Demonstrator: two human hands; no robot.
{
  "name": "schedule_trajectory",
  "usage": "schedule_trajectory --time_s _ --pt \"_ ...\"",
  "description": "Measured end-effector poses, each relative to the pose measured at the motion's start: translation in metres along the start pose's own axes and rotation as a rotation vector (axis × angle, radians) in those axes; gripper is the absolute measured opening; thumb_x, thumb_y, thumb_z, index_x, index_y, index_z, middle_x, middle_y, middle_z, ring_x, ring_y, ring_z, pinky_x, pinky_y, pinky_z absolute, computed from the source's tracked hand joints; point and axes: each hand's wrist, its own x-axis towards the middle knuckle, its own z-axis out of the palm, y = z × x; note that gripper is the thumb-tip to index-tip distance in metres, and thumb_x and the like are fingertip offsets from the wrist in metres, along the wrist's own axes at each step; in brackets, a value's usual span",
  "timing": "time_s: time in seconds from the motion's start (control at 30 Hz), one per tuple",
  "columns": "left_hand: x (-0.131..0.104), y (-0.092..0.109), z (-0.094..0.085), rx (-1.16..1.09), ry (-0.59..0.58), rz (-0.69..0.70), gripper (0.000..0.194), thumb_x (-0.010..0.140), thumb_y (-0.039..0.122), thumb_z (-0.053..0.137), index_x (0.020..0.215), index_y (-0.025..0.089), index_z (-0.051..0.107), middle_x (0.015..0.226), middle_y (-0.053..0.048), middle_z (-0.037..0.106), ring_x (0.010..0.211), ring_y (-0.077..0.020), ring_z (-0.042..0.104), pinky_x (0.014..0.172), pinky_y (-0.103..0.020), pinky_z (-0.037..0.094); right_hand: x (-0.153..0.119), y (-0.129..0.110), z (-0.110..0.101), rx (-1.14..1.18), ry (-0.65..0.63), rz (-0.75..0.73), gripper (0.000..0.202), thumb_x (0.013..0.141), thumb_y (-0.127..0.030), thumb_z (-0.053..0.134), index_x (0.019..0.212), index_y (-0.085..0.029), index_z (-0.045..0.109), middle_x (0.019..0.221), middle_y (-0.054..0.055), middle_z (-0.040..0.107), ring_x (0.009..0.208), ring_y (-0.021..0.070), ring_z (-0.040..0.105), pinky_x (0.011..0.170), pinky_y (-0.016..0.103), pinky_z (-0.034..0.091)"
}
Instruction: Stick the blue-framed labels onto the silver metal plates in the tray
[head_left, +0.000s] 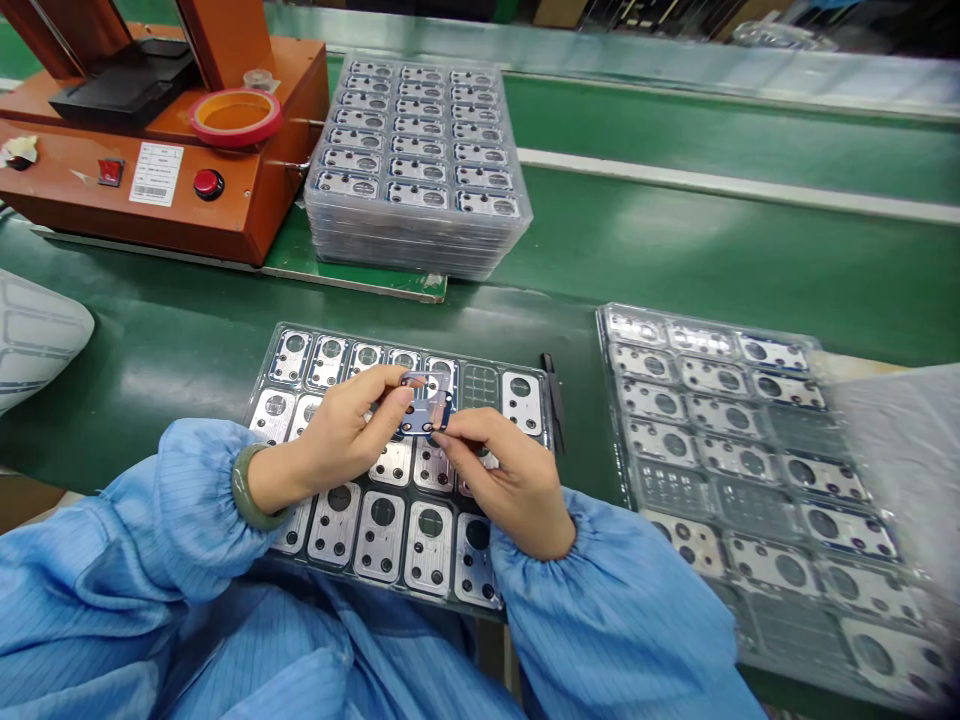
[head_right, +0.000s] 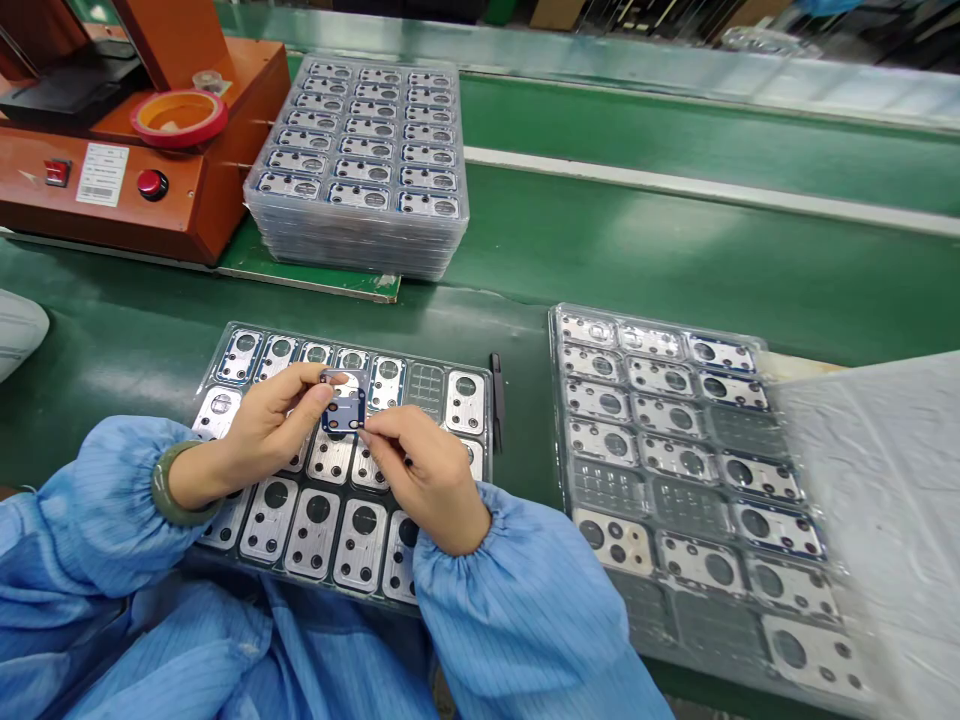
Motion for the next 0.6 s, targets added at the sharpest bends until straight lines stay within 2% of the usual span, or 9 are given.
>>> schedule_trajectory --time_s 0.23,0.43,0.6 --pt "0.0015 0.0030 -0.0057 -0.020 -0.080 -0.055 0.019 0.093 0.022 0.043 0.093 0.016 0.061 0.078 -0.003 0.065 0.069 -0.0120 0.059 0.063 -0.024 0.048 0.0005 -0.0017 0.0001 0.006 -0.027 -0.010 0.014 0.084 -0.006 0.059 0.088 -0.019 0.058 0.080 0.001 0.063 0.074 0.0121 0.061 0.065 0.026 0.052" --pt "0.0006 0.0017 -0.0024 -0.019 -0.031 -0.006 0.017 0.092 0.021 0.045 0.099 0.016 0.059 0.082 -0.004 0.066 0.069 -0.0116 0.059 0.063 -0.023 0.048 0.0002 -0.0017 0.0000 0.018 -0.007 0.010 0.015 0.084 -0.006 0.059 0.089 -0.020 0.058 0.082 0.001 0.064 0.076 0.0124 0.061 0.067 0.026 0.052" --pt "-0.0004 0.0006 -0.0018 -0.049 -0.019 -0.011 0.022 0.092 0.020 0.044 0.111 0.017 0.055 0.080 -0.002 0.063 0.059 -0.0080 0.056 0.055 -0.020 0.045 0.0006 -0.0022 -0.0001 0.018 -0.017 0.010 0.014 0.085 -0.007 0.058 0.088 -0.020 0.058 0.080 0.001 0.064 0.074 0.0123 0.061 0.065 0.026 0.051"
